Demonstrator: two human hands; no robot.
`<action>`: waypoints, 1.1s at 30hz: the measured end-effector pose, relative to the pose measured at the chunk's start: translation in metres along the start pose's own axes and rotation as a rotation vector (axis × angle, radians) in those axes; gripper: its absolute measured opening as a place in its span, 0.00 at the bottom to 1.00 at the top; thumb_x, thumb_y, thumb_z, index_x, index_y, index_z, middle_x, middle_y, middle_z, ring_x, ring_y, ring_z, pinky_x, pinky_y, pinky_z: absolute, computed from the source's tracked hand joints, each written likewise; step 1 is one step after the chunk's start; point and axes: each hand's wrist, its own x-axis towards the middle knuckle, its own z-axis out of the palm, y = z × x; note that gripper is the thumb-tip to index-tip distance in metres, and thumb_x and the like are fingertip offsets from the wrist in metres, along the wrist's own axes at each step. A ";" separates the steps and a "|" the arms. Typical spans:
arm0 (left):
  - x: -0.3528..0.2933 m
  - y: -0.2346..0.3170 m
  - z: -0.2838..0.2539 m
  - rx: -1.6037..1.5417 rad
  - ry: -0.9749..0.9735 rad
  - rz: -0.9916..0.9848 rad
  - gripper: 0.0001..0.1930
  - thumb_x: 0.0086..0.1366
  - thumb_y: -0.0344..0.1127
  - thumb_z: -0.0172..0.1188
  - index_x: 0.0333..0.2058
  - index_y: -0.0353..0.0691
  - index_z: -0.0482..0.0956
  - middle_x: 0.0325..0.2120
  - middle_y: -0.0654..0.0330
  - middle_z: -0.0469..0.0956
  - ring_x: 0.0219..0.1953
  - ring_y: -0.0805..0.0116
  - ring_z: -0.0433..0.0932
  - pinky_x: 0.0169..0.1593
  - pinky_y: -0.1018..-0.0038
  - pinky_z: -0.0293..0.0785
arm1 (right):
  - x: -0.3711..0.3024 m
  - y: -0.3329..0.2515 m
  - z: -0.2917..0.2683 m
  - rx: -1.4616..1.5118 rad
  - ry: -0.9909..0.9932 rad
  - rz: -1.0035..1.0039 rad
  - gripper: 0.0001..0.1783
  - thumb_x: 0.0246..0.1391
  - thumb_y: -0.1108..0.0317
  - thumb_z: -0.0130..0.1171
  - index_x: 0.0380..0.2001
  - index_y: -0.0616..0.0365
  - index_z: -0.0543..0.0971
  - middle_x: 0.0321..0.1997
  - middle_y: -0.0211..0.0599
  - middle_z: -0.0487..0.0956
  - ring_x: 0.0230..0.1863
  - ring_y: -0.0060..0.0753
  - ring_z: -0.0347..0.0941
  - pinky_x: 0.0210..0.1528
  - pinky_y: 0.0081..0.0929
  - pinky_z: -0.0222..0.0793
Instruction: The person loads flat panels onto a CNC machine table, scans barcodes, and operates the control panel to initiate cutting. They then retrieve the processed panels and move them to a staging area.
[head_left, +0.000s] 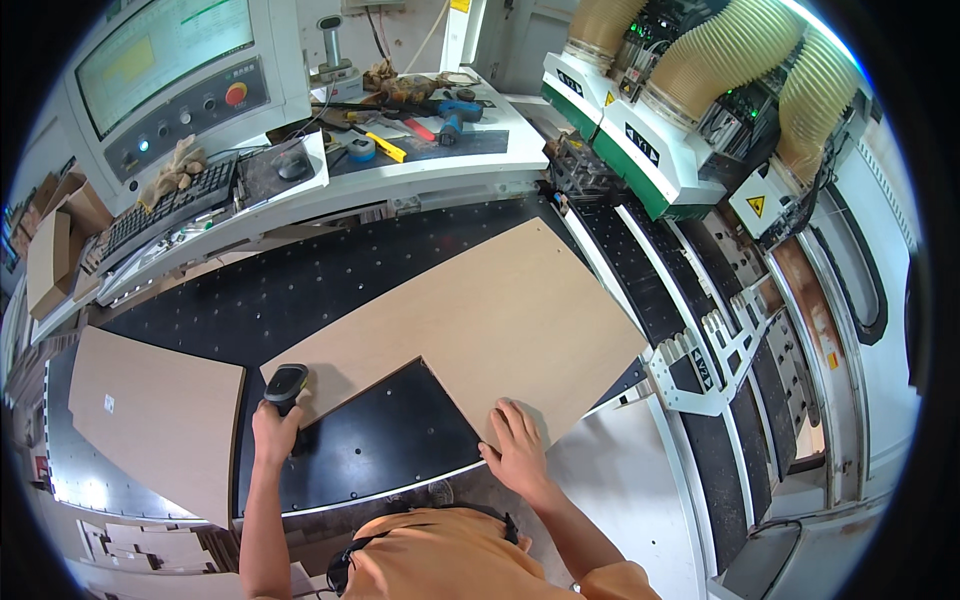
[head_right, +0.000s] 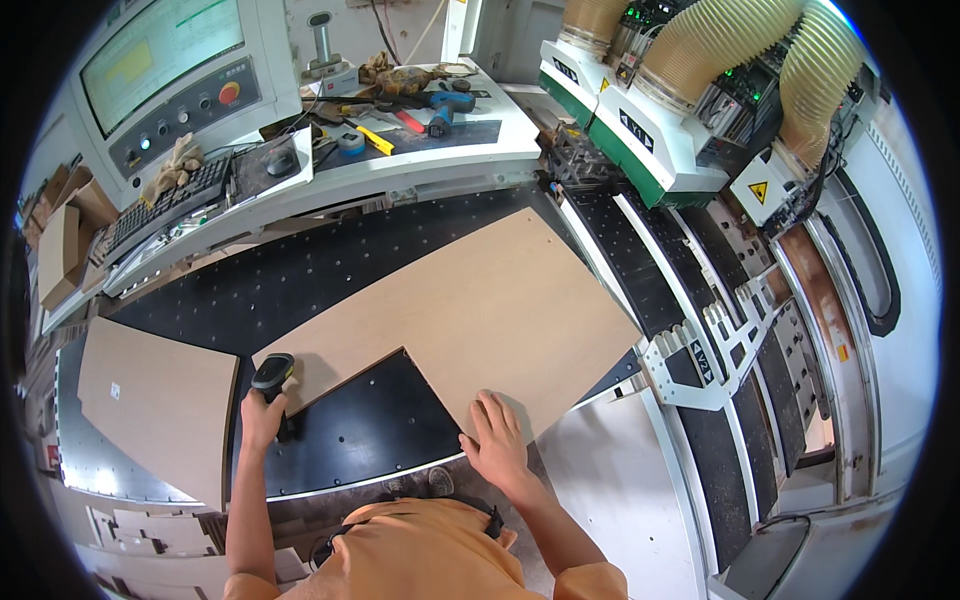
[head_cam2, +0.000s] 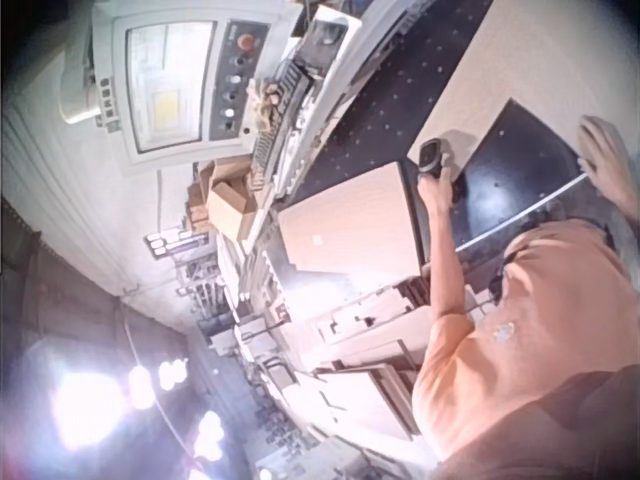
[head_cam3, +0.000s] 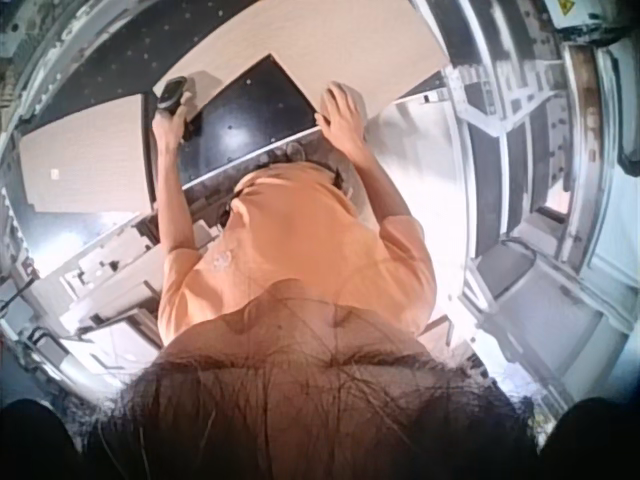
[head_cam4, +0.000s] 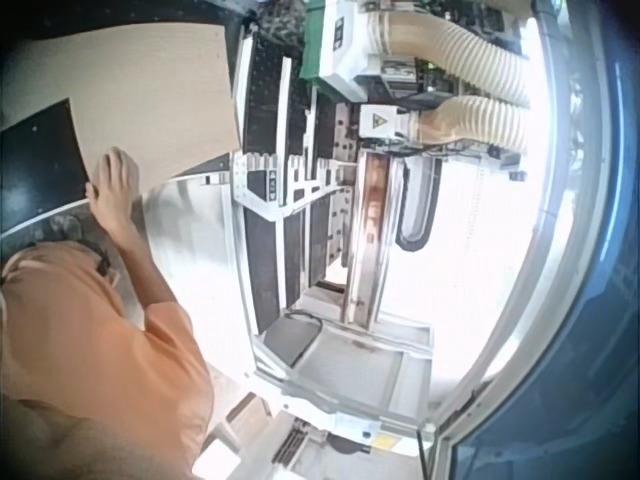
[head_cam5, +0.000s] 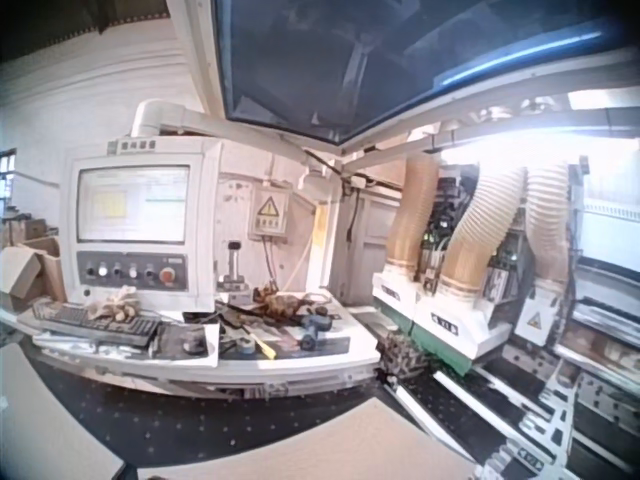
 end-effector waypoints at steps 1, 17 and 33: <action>-0.004 0.002 0.001 -0.009 0.018 0.023 0.20 0.52 0.38 0.62 0.38 0.24 0.80 0.36 0.36 0.81 0.39 0.41 0.82 0.47 0.58 0.77 | 0.000 0.000 0.001 0.012 0.001 0.006 0.34 0.48 0.64 0.69 0.58 0.64 0.71 0.69 0.47 0.64 0.69 0.55 0.60 0.66 0.49 0.61; -0.059 0.003 0.010 0.032 -0.008 0.096 0.25 0.51 0.44 0.67 0.42 0.27 0.83 0.54 0.29 0.73 0.53 0.38 0.77 0.59 0.59 0.75 | -0.001 0.004 0.011 0.023 0.016 -0.028 0.34 0.45 0.67 0.70 0.57 0.64 0.72 0.68 0.50 0.66 0.69 0.60 0.60 0.67 0.54 0.59; -0.072 0.005 0.010 -0.004 -0.035 0.047 0.26 0.53 0.46 0.64 0.41 0.25 0.81 0.56 0.27 0.68 0.44 0.35 0.81 0.53 0.55 0.79 | -0.003 0.001 0.011 0.029 -0.030 -0.046 0.34 0.48 0.72 0.66 0.60 0.67 0.69 0.70 0.52 0.64 0.70 0.60 0.58 0.70 0.54 0.54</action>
